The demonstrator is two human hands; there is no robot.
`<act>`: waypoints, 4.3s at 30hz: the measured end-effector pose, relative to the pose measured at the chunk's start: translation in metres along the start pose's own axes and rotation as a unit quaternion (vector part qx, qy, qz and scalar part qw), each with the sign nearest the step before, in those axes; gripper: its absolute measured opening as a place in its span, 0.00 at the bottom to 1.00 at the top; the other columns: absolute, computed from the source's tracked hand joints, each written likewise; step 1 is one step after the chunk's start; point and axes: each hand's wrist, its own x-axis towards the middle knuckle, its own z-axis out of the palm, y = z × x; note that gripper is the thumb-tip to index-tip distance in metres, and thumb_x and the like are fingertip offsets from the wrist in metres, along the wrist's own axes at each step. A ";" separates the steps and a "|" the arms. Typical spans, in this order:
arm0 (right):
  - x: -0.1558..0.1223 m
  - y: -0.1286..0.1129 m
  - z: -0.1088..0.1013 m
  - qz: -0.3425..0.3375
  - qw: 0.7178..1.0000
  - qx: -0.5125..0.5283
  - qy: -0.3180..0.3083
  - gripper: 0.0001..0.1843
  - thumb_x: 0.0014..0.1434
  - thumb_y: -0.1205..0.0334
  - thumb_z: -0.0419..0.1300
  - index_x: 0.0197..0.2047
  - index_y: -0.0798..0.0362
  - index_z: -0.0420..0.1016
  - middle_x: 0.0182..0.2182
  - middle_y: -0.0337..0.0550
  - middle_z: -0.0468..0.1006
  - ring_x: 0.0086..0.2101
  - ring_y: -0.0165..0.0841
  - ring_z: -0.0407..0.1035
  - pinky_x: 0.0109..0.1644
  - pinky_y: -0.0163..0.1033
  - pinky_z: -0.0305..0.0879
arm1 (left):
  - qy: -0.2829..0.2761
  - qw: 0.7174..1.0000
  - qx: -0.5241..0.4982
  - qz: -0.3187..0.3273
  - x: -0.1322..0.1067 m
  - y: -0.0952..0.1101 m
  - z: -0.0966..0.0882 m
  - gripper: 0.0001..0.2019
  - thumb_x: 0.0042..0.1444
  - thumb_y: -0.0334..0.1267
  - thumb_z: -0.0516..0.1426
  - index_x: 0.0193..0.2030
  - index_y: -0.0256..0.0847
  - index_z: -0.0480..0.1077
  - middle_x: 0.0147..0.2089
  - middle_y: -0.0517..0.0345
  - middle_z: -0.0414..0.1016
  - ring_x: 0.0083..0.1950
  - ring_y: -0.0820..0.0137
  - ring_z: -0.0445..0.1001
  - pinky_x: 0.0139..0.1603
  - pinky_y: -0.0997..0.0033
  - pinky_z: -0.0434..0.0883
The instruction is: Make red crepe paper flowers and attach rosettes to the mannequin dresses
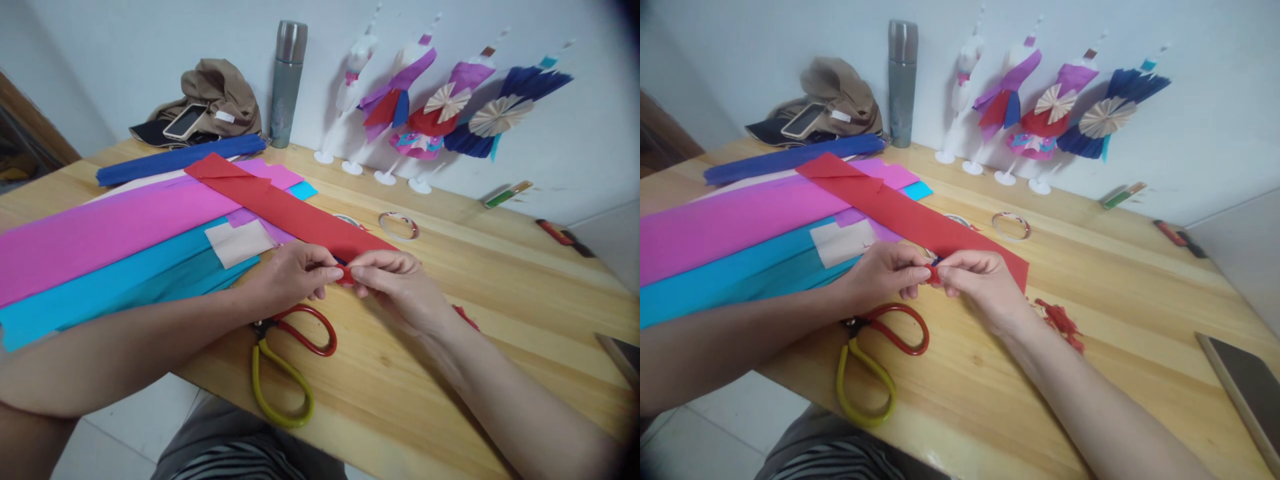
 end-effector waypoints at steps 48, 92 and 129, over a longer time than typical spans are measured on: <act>-0.002 0.014 0.012 0.038 0.989 0.136 0.033 0.06 0.42 0.60 0.72 0.21 0.51 0.80 0.19 0.40 0.78 0.17 0.22 0.57 0.24 0.33 0.54 | 0.030 0.996 -0.072 -0.035 -0.001 0.008 0.001 0.10 0.51 0.41 0.59 0.33 0.35 0.75 0.27 0.59 0.76 0.24 0.78 0.72 0.23 0.81 0.68; -0.003 0.017 0.007 -0.005 0.999 0.041 0.009 0.14 0.43 0.53 0.73 0.26 0.52 0.77 0.20 0.37 0.73 0.21 0.26 0.62 0.24 0.33 0.56 | 0.004 1.000 -0.016 -0.027 0.000 0.007 0.001 0.07 0.50 0.34 0.57 0.23 0.35 0.68 0.18 0.65 0.66 0.19 0.81 0.64 0.20 0.82 0.59; 0.001 0.020 0.005 0.015 0.997 0.064 0.039 0.15 0.41 0.55 0.74 0.23 0.54 0.75 0.17 0.37 0.74 0.18 0.23 0.61 0.23 0.32 0.54 | 0.024 0.995 -0.066 -0.072 0.004 0.002 -0.005 0.20 0.56 0.53 0.54 0.25 0.36 0.68 0.20 0.62 0.67 0.19 0.77 0.67 0.19 0.79 0.63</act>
